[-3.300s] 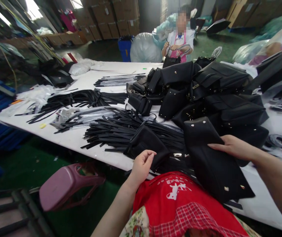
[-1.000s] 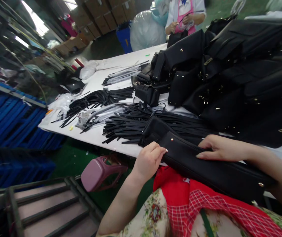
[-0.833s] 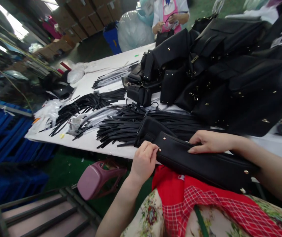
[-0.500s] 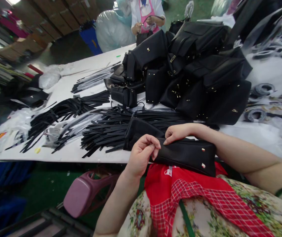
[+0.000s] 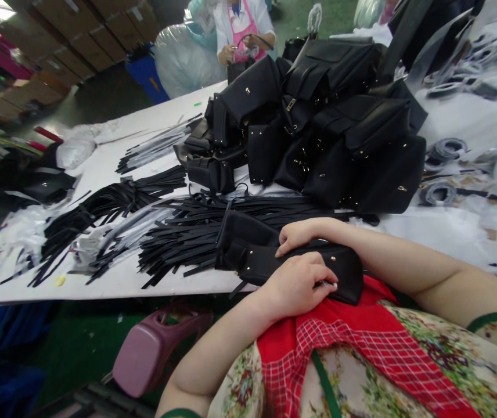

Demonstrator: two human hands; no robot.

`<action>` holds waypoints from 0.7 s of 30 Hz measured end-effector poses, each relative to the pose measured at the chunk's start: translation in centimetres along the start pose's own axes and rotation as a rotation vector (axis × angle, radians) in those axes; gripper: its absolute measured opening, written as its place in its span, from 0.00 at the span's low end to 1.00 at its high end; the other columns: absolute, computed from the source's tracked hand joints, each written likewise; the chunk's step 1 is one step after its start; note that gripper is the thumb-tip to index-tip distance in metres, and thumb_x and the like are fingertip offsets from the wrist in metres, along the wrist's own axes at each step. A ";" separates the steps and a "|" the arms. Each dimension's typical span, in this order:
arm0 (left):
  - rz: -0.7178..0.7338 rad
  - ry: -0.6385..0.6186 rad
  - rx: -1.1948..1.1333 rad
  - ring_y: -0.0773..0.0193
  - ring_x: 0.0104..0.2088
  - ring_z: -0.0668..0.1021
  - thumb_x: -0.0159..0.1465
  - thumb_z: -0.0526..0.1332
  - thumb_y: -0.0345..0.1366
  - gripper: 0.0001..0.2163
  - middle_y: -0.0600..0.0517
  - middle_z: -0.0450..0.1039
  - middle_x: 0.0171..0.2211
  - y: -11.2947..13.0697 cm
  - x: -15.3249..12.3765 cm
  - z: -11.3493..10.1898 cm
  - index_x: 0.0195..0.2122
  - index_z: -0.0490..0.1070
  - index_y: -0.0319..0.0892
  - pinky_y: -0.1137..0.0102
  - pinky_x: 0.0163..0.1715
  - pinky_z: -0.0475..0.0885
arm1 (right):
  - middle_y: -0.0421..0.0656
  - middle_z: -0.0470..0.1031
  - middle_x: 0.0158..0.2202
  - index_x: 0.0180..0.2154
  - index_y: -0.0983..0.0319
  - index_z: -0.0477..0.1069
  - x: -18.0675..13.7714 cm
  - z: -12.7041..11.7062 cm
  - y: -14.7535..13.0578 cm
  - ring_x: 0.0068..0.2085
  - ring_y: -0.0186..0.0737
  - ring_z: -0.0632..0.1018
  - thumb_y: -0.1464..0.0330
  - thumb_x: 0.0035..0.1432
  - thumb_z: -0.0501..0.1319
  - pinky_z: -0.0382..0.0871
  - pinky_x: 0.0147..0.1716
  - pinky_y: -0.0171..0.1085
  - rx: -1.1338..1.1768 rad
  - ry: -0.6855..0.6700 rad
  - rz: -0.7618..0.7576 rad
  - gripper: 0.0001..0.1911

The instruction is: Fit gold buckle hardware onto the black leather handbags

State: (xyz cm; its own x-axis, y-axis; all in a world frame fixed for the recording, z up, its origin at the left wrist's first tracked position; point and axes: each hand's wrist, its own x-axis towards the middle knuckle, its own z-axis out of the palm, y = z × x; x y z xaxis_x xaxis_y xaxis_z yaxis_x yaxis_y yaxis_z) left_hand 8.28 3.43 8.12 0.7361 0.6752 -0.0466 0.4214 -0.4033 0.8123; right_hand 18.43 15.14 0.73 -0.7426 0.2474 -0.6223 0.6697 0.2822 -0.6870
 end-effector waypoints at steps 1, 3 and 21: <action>0.003 -0.030 0.027 0.62 0.35 0.76 0.63 0.62 0.34 0.06 0.49 0.74 0.34 -0.2 0.1 0.0 0.37 0.79 0.40 0.68 0.39 0.72 | 0.38 0.66 0.21 0.29 0.66 0.76 0.0 0.0 0.0 0.24 0.33 0.65 0.43 0.50 0.58 0.57 0.25 0.35 -0.008 0.001 -0.004 0.31; -0.002 -0.071 0.068 0.62 0.35 0.76 0.63 0.62 0.35 0.06 0.49 0.74 0.34 -0.3 0.3 0.0 0.36 0.79 0.41 0.68 0.39 0.72 | 0.39 0.68 0.22 0.30 0.66 0.77 0.1 0.0 -0.1 0.25 0.34 0.66 0.42 0.50 0.58 0.57 0.26 0.35 -0.028 0.007 -0.011 0.32; -0.151 0.009 -0.493 0.69 0.29 0.72 0.64 0.61 0.37 0.07 0.51 0.72 0.32 -0.6 -2.3 -1.9 0.32 0.70 0.39 0.73 0.33 0.68 | 0.43 0.75 0.29 0.35 0.65 0.77 -1.6 -0.3 -0.8 0.29 0.38 0.71 0.41 0.49 0.58 0.60 0.28 0.35 -0.121 0.033 0.003 0.33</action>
State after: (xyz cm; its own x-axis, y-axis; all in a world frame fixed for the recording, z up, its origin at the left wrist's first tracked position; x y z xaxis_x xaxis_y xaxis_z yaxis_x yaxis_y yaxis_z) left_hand 5.32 3.33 8.83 0.6806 0.7099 -0.1812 0.2213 0.0366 0.9745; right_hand 19.13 14.78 2.39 -0.7416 0.2786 -0.6102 0.6680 0.3902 -0.6336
